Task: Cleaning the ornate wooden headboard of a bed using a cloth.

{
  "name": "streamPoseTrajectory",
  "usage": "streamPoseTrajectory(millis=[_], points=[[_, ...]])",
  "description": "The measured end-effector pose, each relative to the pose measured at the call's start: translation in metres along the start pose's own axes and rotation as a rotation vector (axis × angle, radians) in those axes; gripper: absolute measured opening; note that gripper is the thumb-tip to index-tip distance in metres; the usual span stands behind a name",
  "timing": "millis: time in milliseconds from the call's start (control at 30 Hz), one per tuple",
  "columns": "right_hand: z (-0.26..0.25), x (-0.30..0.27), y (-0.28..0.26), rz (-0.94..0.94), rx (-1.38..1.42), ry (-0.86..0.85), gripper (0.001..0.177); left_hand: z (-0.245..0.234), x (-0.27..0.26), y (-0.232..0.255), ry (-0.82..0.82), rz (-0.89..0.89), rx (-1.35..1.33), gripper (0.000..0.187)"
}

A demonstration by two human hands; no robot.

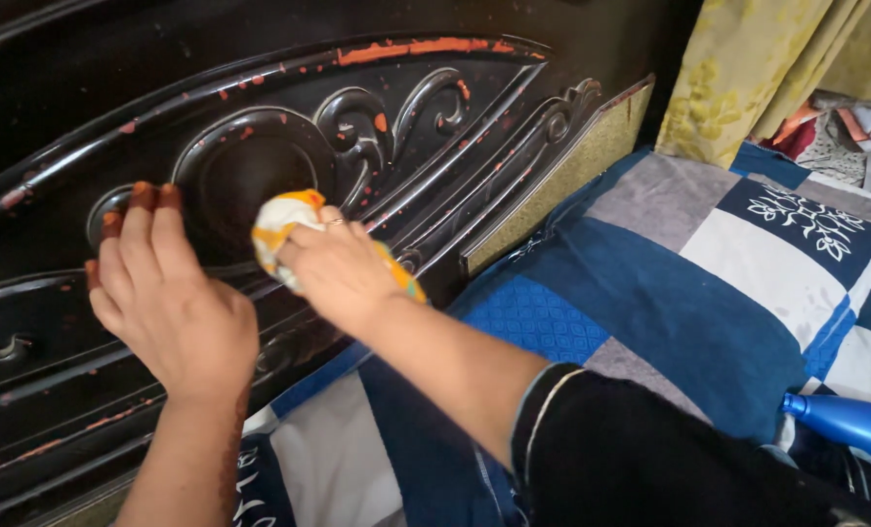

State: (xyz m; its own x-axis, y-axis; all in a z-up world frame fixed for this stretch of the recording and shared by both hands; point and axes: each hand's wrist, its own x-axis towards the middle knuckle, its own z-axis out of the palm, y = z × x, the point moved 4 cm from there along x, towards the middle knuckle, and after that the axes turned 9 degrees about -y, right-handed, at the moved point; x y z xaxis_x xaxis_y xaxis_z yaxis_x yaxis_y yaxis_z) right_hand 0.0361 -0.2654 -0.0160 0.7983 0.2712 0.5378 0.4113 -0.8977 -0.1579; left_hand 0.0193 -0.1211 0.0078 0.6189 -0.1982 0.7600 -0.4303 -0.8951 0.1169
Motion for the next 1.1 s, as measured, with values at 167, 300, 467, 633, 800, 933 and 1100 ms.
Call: streamPoseTrajectory(millis=[167,300,467,633,800,933,1100], points=[[-0.004,-0.001,0.021,0.057,-0.201,-0.086,0.026,0.001,0.000,0.003,-0.050,-0.038,0.023,0.070],[-0.027,0.009,0.033,0.162,-0.104,0.149,0.028,-0.001,0.002,0.009,-0.097,-0.055,-0.010,0.082],[-0.048,0.015,0.046,0.231,0.024,0.370,0.043,0.005,0.004,0.019,-0.122,-0.046,-0.031,0.083],[-0.028,0.001,0.052,0.320,0.019,0.261,0.043,0.013,0.005,0.036,-0.128,-0.022,-0.109,0.081],[-0.011,-0.025,0.042,0.311,0.016,0.092,0.050,0.028,0.004,0.048,-0.150,0.013,-0.082,0.080],[-0.021,-0.017,0.056,0.331,-0.050,0.085,0.038,0.037,0.005,0.057,-0.162,0.049,-0.083,0.078],[-0.037,-0.003,0.078,0.403,-0.067,0.117,0.033,0.048,0.007,0.060,-0.189,0.050,-0.090,0.078]])
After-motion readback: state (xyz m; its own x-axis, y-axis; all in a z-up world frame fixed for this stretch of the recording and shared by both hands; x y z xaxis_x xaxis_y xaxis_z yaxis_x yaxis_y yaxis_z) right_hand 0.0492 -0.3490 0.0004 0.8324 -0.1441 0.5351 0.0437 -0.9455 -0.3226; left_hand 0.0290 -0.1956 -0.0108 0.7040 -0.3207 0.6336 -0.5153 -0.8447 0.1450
